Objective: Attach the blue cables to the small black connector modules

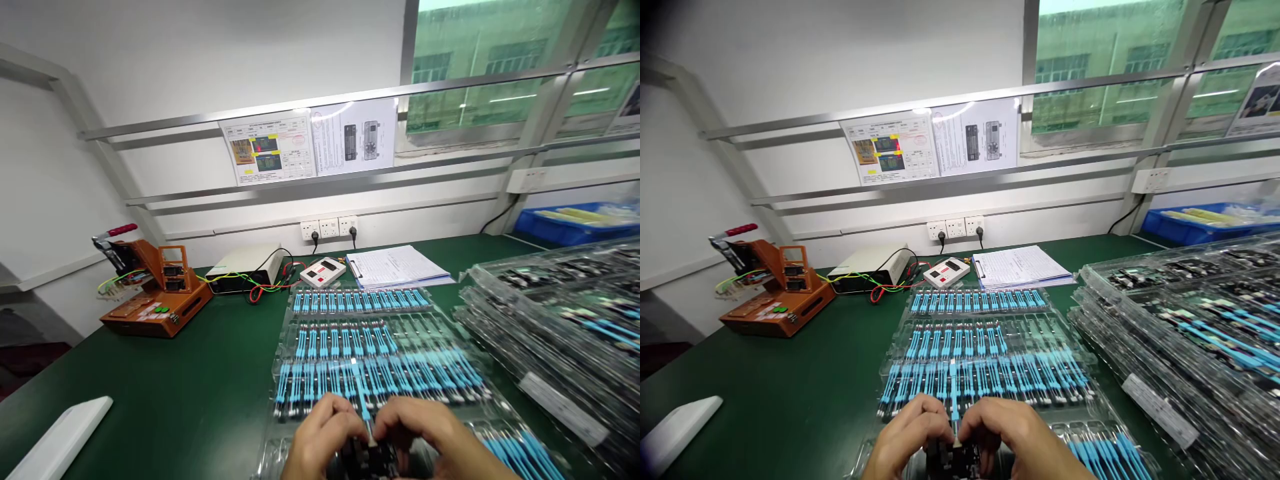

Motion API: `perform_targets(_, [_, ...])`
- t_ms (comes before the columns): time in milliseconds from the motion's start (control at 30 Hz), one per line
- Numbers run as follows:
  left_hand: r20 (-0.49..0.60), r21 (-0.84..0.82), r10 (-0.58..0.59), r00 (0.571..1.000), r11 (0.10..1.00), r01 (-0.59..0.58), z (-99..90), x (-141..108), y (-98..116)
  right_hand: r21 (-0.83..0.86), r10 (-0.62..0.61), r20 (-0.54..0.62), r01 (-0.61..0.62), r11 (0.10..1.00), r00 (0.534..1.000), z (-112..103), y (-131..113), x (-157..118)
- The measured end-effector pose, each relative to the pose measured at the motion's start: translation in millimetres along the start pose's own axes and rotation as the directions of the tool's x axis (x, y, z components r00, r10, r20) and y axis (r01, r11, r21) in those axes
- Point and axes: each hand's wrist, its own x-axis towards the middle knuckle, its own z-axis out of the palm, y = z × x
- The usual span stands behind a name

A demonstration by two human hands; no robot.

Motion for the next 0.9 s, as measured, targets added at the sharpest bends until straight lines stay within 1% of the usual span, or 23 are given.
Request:
perform_targets(133, [0.007,-0.015,-0.046,0.999,0.999,0.046,-1.0,2,8,-0.007,0.010,0.010,-0.010,1.000,1.000,0,-1,2])
perform_targets(200, [0.025,-0.041,-0.126,0.992,0.991,0.127,-3.4,4,15,0.040,0.023,0.019,-0.024,0.999,1.000,1,0,1])
perform_targets(267, [0.055,-0.069,-0.212,0.976,0.974,0.215,-4.9,6,22,0.094,0.031,0.044,-0.035,0.995,0.999,1,2,1])
perform_targets(333, [0.061,-0.089,-0.260,0.964,0.960,0.264,-3.7,6,24,0.122,0.034,0.071,-0.042,0.992,0.997,1,4,0])
perform_targets(400, [0.005,-0.096,-0.220,0.975,0.971,0.220,0.2,5,20,0.131,0.043,0.088,-0.054,0.990,0.995,0,4,0])
perform_targets(467, [-0.076,-0.089,-0.139,0.987,0.987,0.132,5.4,4,13,0.134,0.053,0.086,-0.064,0.989,0.995,-1,3,1])
perform_targets(533, [-0.113,-0.089,-0.104,0.988,0.992,0.094,9.9,2,7,0.142,0.071,0.083,-0.083,0.986,0.994,-1,2,1])
perform_targets(733, [-0.122,-0.179,-0.122,0.985,0.979,0.099,15.6,-2,0,0.156,0.087,0.075,-0.098,0.983,0.993,-3,2,2])
perform_targets(800, [-0.134,-0.171,-0.138,0.981,0.979,0.114,15.4,-2,2,0.132,0.089,0.077,-0.099,0.986,0.993,-4,1,2])
perform_targets(900, [-0.142,-0.144,-0.139,0.980,0.982,0.119,12.7,1,10,0.095,0.083,0.076,-0.090,0.991,0.994,-5,0,2])
